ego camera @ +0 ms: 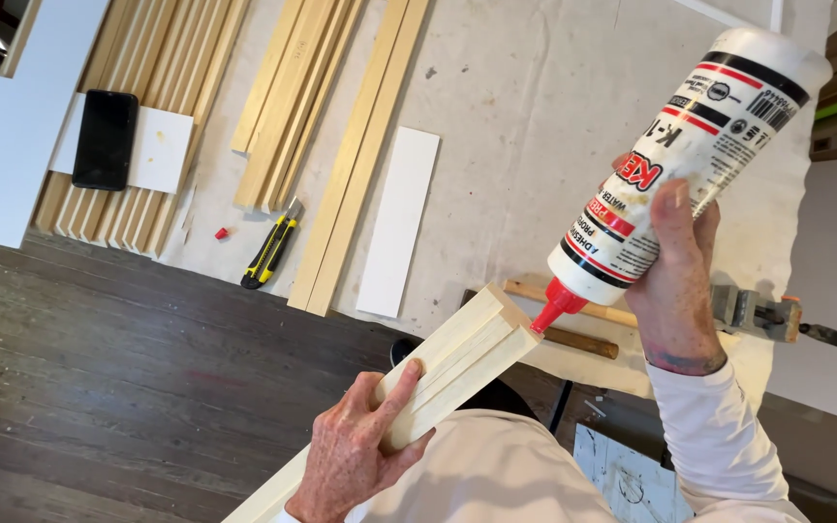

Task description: Assembling a wooden frame using glue, a corner clamp, and a hammer

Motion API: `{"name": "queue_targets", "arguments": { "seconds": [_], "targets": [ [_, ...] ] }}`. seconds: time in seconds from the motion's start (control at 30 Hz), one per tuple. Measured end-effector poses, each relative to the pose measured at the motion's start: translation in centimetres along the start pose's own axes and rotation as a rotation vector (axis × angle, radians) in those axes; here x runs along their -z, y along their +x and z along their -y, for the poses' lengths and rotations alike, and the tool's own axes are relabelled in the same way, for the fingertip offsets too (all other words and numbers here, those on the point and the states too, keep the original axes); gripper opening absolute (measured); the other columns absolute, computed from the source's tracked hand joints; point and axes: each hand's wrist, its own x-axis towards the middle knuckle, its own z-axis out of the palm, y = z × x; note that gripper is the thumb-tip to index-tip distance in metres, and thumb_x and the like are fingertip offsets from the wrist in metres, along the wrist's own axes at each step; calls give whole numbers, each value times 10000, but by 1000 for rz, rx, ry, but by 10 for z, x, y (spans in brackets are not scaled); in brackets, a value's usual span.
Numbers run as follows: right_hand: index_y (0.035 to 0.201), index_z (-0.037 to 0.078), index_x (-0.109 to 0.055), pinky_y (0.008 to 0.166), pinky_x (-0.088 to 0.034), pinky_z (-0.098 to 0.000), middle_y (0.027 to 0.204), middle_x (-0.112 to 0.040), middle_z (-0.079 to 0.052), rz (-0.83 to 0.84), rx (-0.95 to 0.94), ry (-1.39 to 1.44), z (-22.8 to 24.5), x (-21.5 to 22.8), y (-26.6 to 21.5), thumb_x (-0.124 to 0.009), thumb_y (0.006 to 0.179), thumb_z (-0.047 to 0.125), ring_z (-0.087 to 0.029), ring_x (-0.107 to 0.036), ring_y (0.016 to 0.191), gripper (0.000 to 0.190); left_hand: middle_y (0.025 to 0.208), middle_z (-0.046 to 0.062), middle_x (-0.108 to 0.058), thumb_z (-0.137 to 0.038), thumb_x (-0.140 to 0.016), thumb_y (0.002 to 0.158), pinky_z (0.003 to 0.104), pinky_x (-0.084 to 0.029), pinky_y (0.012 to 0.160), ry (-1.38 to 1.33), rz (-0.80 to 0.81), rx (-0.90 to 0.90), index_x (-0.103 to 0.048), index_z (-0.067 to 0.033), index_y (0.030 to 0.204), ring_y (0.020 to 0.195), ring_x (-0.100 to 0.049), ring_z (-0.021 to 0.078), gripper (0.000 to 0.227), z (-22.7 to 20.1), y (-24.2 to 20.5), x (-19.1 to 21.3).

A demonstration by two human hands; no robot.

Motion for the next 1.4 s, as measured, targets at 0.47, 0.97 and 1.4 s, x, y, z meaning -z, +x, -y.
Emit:
{"name": "queue_targets", "arguments": {
  "seconds": [0.47,0.97,1.4],
  "targets": [
    [1304,199,-508,818,-584,-326,1092,-647,31,-8,46,-76,2,2,-10,-773,743,435,-130,-650,972,664,962,42,-512,-502,-708,808,328,-486,444,2,26,-18,-433,-251,1429,717,-560,172,724,7,-6,1],
    [1250,160,-558,804,-582,-302,1043,-660,43,92,182,-67,-3,1,-9,-770,818,422,-113,-657,935,547,955,51,-506,-503,-698,821,331,-482,434,-9,56,-48,-428,-233,1432,704,-547,176,721,7,-11,4],
    [1313,204,-422,921,-592,-361,1188,-620,0,16,110,-23,-9,-14,-1,-822,707,413,-156,-630,1063,755,983,61,-517,-484,-709,804,350,-503,470,-47,83,-36,-446,-229,1419,718,-579,196,716,4,-15,7]
  ]
}}
